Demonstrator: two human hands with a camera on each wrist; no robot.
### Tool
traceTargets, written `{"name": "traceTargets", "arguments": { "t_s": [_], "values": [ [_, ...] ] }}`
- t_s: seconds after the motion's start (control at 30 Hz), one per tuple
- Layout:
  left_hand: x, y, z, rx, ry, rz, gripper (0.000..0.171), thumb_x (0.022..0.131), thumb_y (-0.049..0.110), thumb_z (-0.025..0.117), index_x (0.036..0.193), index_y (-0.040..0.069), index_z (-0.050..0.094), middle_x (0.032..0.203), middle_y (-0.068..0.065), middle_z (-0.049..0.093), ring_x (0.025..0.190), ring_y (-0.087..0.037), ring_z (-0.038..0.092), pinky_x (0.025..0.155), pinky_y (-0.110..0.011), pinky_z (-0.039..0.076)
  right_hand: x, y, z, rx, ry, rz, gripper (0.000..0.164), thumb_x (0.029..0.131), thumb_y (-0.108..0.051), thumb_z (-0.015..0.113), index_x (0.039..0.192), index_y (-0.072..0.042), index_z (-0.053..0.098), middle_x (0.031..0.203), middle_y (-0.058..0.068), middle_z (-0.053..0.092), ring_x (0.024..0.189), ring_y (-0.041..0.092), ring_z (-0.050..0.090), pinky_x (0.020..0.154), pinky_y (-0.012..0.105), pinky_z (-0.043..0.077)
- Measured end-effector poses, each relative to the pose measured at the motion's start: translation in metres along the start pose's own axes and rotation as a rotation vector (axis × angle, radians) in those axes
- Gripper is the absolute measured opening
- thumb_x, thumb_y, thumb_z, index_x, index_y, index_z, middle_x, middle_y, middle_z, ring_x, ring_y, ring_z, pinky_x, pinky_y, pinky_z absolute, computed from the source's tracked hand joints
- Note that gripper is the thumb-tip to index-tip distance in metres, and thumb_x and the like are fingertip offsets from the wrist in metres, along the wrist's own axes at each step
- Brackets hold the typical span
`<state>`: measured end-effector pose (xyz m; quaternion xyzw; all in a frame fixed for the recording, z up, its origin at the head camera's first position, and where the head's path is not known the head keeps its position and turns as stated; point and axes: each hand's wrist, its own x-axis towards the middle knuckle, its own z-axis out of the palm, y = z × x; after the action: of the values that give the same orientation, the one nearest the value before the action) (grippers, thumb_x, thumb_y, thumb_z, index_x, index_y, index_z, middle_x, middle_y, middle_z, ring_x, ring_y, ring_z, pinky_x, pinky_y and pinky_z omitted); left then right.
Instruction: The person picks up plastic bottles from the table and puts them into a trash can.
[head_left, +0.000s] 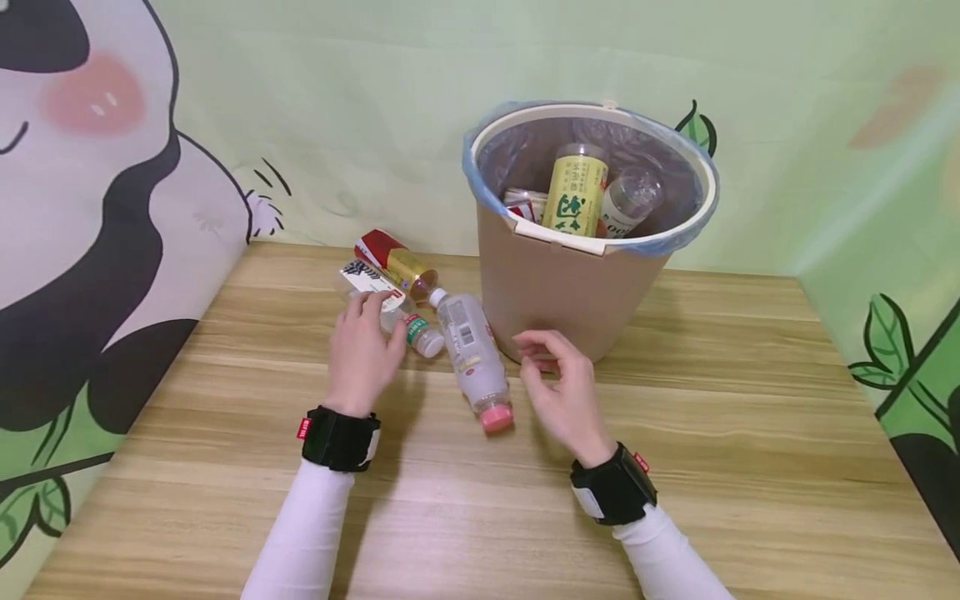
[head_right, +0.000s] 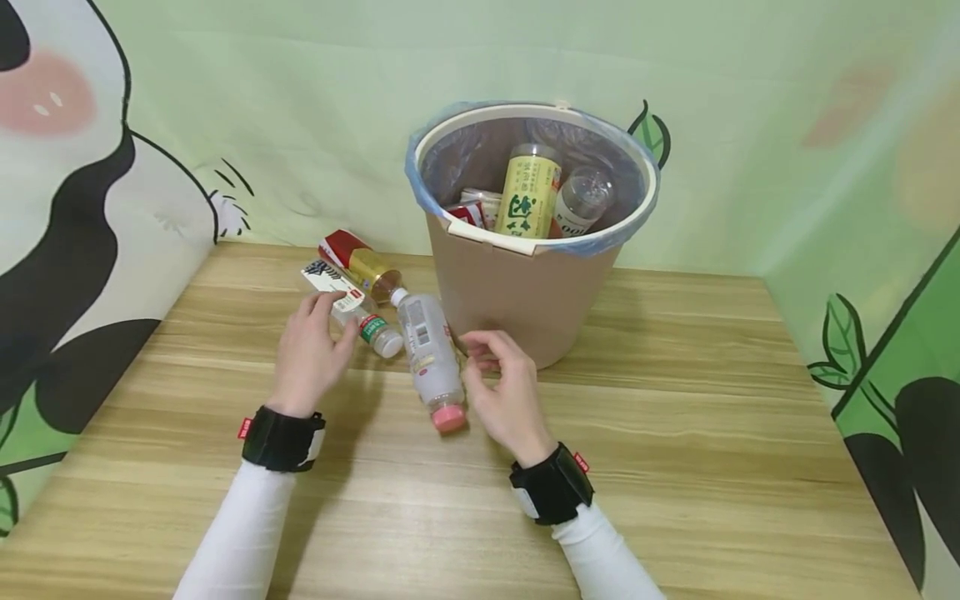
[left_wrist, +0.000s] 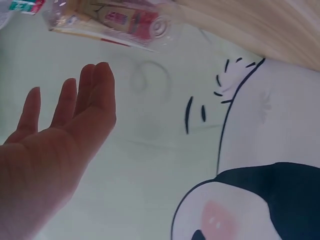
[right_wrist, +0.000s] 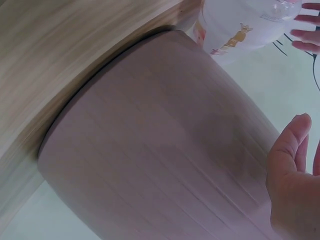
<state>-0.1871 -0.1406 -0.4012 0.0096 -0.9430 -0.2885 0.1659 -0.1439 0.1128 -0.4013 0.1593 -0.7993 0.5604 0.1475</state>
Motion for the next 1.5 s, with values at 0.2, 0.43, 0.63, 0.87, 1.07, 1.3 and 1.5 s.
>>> {"name": "traceTargets", "arguments": {
  "t_s": [0.2, 0.43, 0.63, 0.87, 1.07, 1.3, 1.5],
  "values": [
    [0.012, -0.013, 0.005, -0.031, -0.019, -0.079, 0.057, 0.100, 0.030, 0.054, 0.148, 0.000, 0.044, 0.148, -0.032, 0.045, 0.126, -0.050, 0.053, 0.106, -0.062, 0.045, 0.001, -0.002, 0.002, 0.049, -0.021, 0.027, 0.029, 0.091, 0.008, 0.056, 0.117, 0.004, 0.066, 0.112, 0.022, 0.069, 0.103, 0.036, 0.067, 0.087, 0.026, 0.058],
    [0.045, -0.020, 0.005, -0.021, -0.079, -0.183, 0.074, 0.100, 0.038, 0.052, 0.157, 0.000, 0.025, 0.155, -0.036, 0.033, 0.133, -0.053, 0.047, 0.110, -0.063, 0.042, 0.003, -0.009, 0.005, 0.067, -0.026, 0.009, 0.029, 0.090, 0.009, 0.056, 0.116, 0.003, 0.067, 0.111, 0.022, 0.069, 0.102, 0.034, 0.067, 0.087, 0.025, 0.058],
    [0.067, -0.024, 0.009, 0.012, -0.175, -0.309, 0.084, 0.098, 0.045, 0.048, 0.160, 0.000, 0.012, 0.149, -0.036, 0.033, 0.122, -0.052, 0.051, 0.101, -0.060, 0.048, 0.003, -0.008, 0.005, 0.080, -0.021, -0.014, 0.028, 0.090, 0.010, 0.055, 0.115, 0.005, 0.066, 0.111, 0.024, 0.068, 0.101, 0.040, 0.067, 0.086, 0.024, 0.059],
    [0.076, -0.029, 0.018, 0.032, -0.192, -0.381, 0.088, 0.096, 0.045, 0.050, 0.158, -0.004, 0.011, 0.145, -0.035, 0.031, 0.110, -0.050, 0.057, 0.095, -0.057, 0.052, 0.003, -0.009, 0.004, 0.070, -0.023, -0.025, 0.028, 0.090, 0.009, 0.056, 0.115, 0.005, 0.066, 0.108, 0.018, 0.070, 0.100, 0.038, 0.068, 0.086, 0.027, 0.060],
    [0.078, -0.034, 0.021, -0.027, -0.192, -0.413, 0.094, 0.093, 0.049, 0.058, 0.158, -0.001, 0.011, 0.143, -0.032, 0.035, 0.111, -0.045, 0.055, 0.093, -0.055, 0.053, 0.003, -0.009, 0.003, 0.056, -0.030, -0.015, 0.028, 0.090, 0.008, 0.056, 0.116, 0.004, 0.066, 0.108, 0.017, 0.070, 0.100, 0.035, 0.068, 0.086, 0.027, 0.059],
    [0.077, -0.040, 0.020, -0.102, -0.222, -0.367, 0.090, 0.094, 0.047, 0.060, 0.161, 0.006, 0.015, 0.151, -0.034, 0.033, 0.133, -0.047, 0.043, 0.106, -0.061, 0.045, 0.002, -0.009, 0.003, 0.056, -0.039, -0.009, 0.029, 0.090, 0.008, 0.057, 0.116, 0.002, 0.067, 0.108, 0.017, 0.070, 0.100, 0.034, 0.067, 0.086, 0.025, 0.058],
    [0.069, -0.044, 0.016, -0.106, -0.308, -0.294, 0.074, 0.100, 0.042, 0.052, 0.161, 0.013, 0.023, 0.157, -0.036, 0.025, 0.145, -0.050, 0.029, 0.114, -0.065, 0.036, 0.002, -0.010, 0.004, 0.055, -0.053, -0.002, 0.028, 0.090, 0.008, 0.057, 0.116, 0.003, 0.067, 0.108, 0.018, 0.069, 0.100, 0.036, 0.067, 0.086, 0.026, 0.058]
  ]
}}
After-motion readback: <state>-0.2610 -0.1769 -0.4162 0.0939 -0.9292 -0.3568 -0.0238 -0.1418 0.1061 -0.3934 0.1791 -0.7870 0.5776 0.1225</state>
